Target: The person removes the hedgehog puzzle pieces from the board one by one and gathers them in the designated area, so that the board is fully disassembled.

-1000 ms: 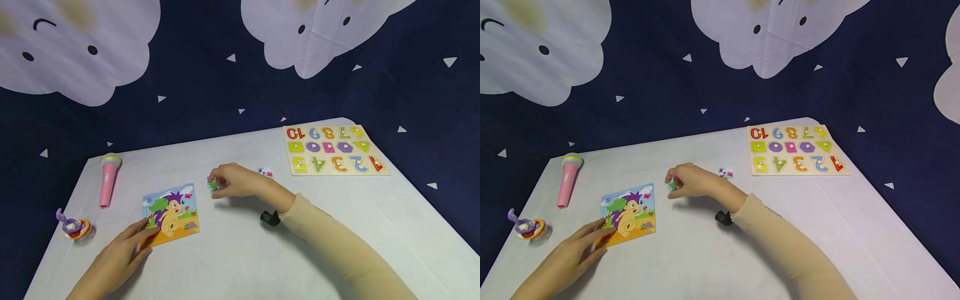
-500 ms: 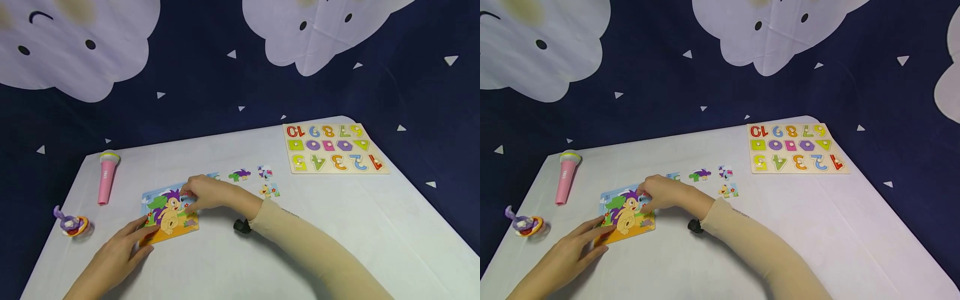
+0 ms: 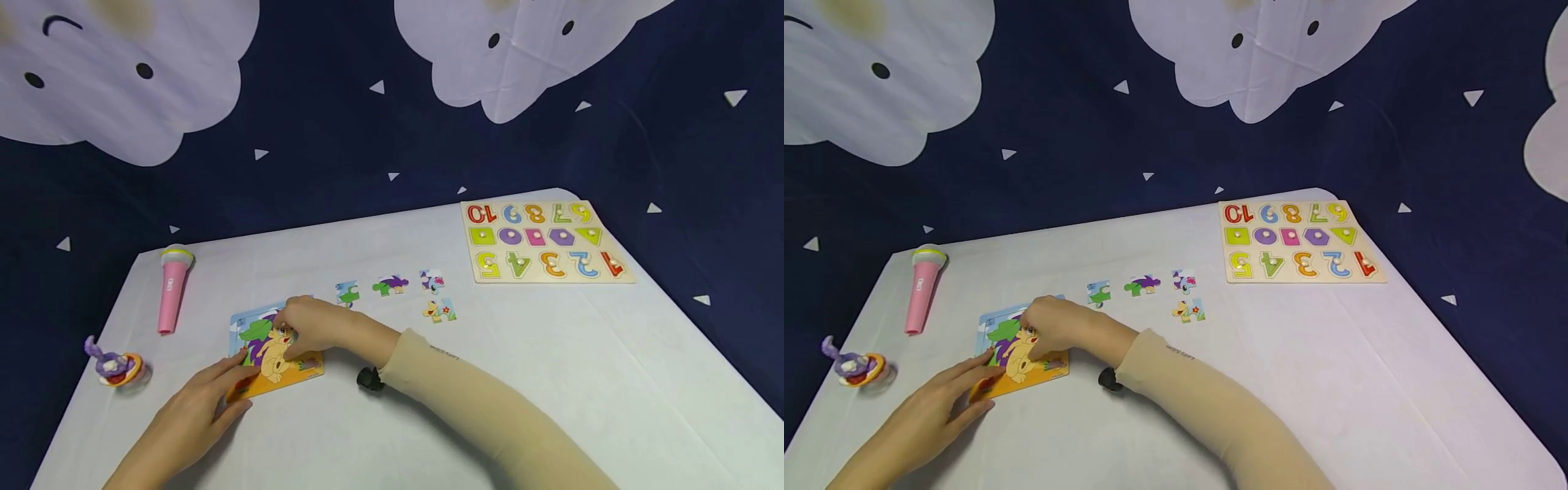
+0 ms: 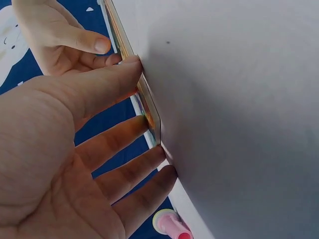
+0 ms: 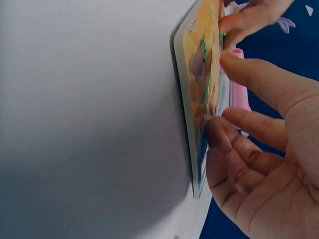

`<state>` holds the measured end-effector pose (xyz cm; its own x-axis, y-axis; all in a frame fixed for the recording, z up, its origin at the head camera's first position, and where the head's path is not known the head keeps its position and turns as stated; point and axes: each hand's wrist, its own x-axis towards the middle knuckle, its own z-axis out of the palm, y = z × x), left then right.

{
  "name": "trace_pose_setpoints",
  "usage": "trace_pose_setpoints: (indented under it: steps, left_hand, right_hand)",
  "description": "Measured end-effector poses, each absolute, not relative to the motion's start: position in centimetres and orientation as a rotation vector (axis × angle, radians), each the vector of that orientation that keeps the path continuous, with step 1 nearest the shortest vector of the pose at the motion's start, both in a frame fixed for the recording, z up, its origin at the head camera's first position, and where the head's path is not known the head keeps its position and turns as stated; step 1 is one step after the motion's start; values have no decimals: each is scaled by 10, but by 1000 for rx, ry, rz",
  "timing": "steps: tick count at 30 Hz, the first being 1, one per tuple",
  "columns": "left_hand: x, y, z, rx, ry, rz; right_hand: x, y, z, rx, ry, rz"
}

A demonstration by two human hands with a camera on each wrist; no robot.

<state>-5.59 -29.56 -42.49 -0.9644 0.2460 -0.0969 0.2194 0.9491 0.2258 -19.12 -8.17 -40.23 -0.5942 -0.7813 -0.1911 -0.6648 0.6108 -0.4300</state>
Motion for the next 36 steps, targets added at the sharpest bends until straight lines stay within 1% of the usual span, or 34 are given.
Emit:
trace_pose_setpoints:
  steps: [9, 19, 36]
  left_hand:
    - [-56, -296, -424, 436, 3044, 299]
    - [-56, -298, -426, 516, 3083, 292]
    - [-58, -297, -425, 496, 3071, 257]
  right_hand:
    - [-187, -93, -407, -1136, 2576, -312]
    - [-188, -96, -410, -1135, 2588, -338]
    - [-187, -98, -407, -1095, 2602, -418]
